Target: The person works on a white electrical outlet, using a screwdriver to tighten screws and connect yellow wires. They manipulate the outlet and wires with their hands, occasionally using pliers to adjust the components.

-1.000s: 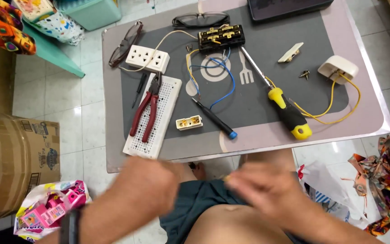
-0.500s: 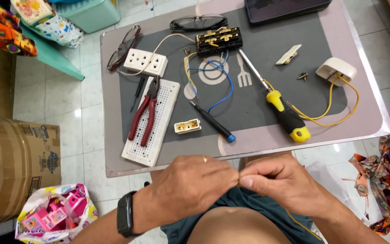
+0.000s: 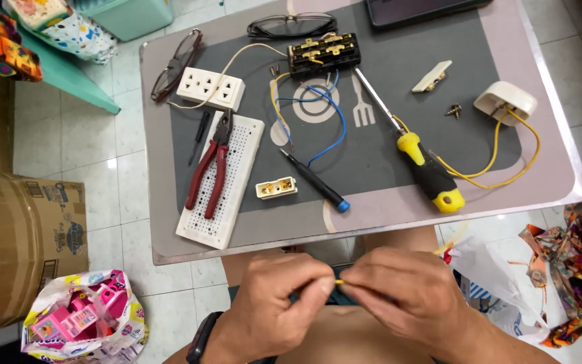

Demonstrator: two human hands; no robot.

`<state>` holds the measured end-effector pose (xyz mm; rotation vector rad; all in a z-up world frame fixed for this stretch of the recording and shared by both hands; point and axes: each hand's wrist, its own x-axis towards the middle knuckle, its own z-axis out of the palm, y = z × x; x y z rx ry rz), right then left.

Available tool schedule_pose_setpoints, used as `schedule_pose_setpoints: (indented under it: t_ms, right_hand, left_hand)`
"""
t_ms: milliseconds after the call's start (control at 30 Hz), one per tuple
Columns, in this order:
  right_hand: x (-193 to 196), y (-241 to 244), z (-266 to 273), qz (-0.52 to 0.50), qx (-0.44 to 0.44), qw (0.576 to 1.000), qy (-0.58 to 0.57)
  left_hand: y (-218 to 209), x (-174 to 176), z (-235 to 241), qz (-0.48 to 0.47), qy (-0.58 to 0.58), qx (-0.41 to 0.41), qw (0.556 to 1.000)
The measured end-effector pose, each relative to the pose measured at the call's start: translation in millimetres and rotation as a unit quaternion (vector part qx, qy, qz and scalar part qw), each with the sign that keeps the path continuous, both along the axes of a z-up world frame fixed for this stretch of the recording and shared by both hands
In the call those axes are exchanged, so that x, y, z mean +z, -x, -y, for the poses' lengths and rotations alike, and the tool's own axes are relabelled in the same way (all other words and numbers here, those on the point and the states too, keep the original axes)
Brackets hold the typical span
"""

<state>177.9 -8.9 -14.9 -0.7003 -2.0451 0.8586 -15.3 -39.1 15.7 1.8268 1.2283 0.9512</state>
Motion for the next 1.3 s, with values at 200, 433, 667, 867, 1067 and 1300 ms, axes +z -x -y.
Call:
schedule_pose_setpoints:
  t_ms: [200,433,667,867,1067,1300]
  right_hand:
    - [-2.0,-9.4,0.3,0.053,0.214,0.941,0.257]
    - [-27.0,1.1,14.4,0.016,0.083,0.967,0.238]
    - [-2.5,-15.7,7.0,-0.029,0.207,0.933,0.293]
    - [-11.8,-13.5,16.0,-0.021,0.072,0.947,0.312]
    - [-4.5,-6.6,2.4,-0.025,-0.109,0.946,0.304]
    - [-17.7,1.8,-33.7,0.016,-0.08,0.987,0.14]
  left_hand:
    - [5.9,6.3,-1.5,-0.044,-0.078,-0.126,0.988]
    - [9.5,3.4,3.1,-0.19,-0.151,-0.203,0.949]
    - [9.2,11.3,2.2,-0.169,-0.186,-0.209,0.945]
    - [6.7,11.7,3.9,-0.127,-0.175,-0.189,0.958]
    - [26.0,-10.3,-20.4,-0.257,-0.196,-0.025,0.946]
    - [62.5,-80.0,-64.8,-0.392,-0.17,0.058,0.902]
